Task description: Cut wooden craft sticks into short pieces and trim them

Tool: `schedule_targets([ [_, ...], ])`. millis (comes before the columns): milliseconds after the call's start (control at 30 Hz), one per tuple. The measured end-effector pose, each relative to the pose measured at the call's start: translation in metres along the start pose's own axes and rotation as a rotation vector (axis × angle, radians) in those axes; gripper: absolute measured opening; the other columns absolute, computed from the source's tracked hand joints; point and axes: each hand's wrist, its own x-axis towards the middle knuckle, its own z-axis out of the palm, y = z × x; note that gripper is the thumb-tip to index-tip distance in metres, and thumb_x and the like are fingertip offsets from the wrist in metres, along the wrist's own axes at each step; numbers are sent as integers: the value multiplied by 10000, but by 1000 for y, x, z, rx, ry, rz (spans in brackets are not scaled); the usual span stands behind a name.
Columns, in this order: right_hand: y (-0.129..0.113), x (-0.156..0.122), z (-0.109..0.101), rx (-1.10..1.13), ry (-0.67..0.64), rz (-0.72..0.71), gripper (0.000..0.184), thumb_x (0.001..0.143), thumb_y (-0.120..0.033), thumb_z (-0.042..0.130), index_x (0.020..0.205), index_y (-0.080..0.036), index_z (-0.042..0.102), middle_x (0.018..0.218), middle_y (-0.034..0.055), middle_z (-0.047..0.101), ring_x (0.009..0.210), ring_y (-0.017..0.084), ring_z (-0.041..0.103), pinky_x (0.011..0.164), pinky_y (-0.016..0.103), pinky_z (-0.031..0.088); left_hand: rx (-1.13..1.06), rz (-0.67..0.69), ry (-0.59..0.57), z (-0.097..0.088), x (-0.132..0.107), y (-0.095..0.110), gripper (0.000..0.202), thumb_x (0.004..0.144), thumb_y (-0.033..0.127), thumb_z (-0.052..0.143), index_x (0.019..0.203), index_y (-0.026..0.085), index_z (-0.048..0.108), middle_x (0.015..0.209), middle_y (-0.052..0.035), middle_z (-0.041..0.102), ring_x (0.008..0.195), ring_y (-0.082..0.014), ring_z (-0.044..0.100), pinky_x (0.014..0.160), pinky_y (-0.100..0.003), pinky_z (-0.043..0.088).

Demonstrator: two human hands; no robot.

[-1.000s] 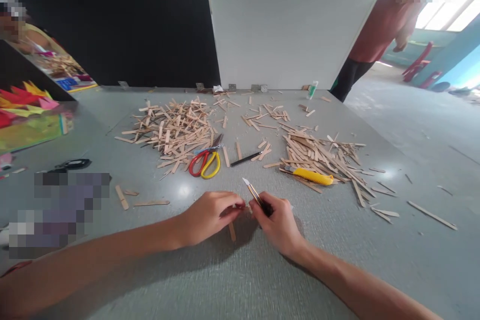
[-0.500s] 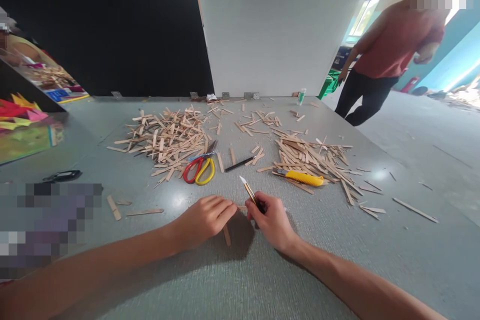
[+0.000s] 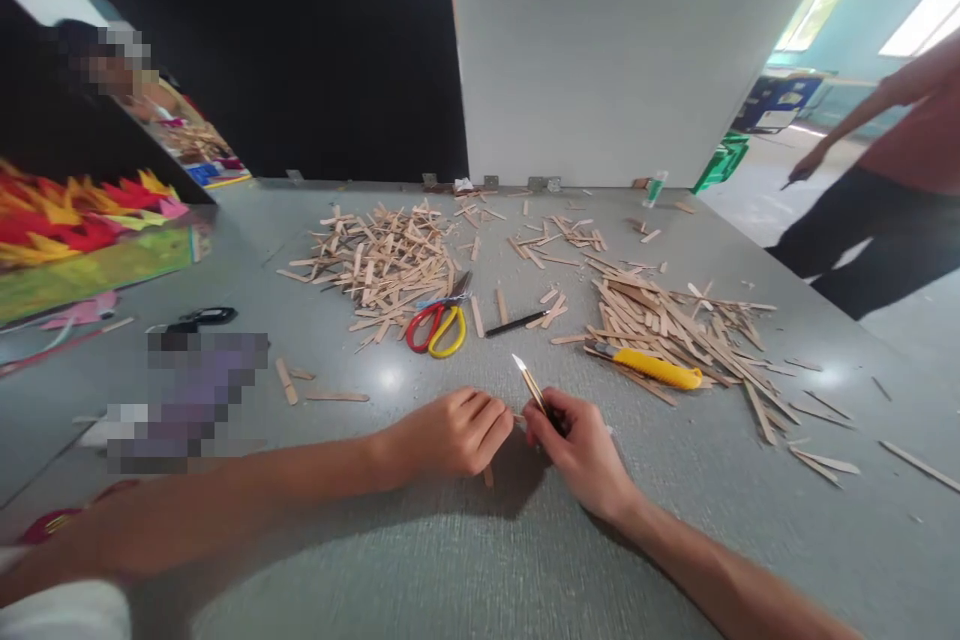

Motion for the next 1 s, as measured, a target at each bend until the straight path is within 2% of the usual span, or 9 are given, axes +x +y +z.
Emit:
schedule_targets([
  [333,-5,-2,-6,-114,-2,-33,621,937,-778,567,616,-247,533,560,-12,491,536,155,435,502,275,384,-5,-13,-52,-1,7,3,219,1080,114,504,947,96,676,768,-59,663,655,-175,624,603,-284,465],
  [567,-5,-2,-9,-111,21,-21,626,915,-789,604,611,-243,554,551,-17,486,512,145,416,459,261,362,-57,4,-30,0,9,2,303,1113,250,507,882,140,668,750,-36,651,626,-160,626,571,-283,446],
  [800,3,-2,-11,-34,47,92,674,802,-869,680,627,-221,620,563,21,559,511,152,476,435,250,393,-61,68,49,-1,14,-2,270,1034,68,525,866,111,733,675,-25,657,568,-130,612,512,-256,373],
  [900,4,-2,-12,-25,52,124,677,759,-875,712,621,-217,633,555,32,573,498,155,490,436,252,414,-52,108,55,1,14,-2,275,1022,52,536,850,93,746,665,-36,654,556,-127,610,502,-251,347],
  [1000,3,-2,-13,-34,43,122,647,780,-841,716,620,-218,651,540,26,563,472,146,472,416,245,395,-40,100,98,2,15,-2,288,1008,36,540,795,96,724,642,-29,632,531,-129,601,495,-259,334],
])
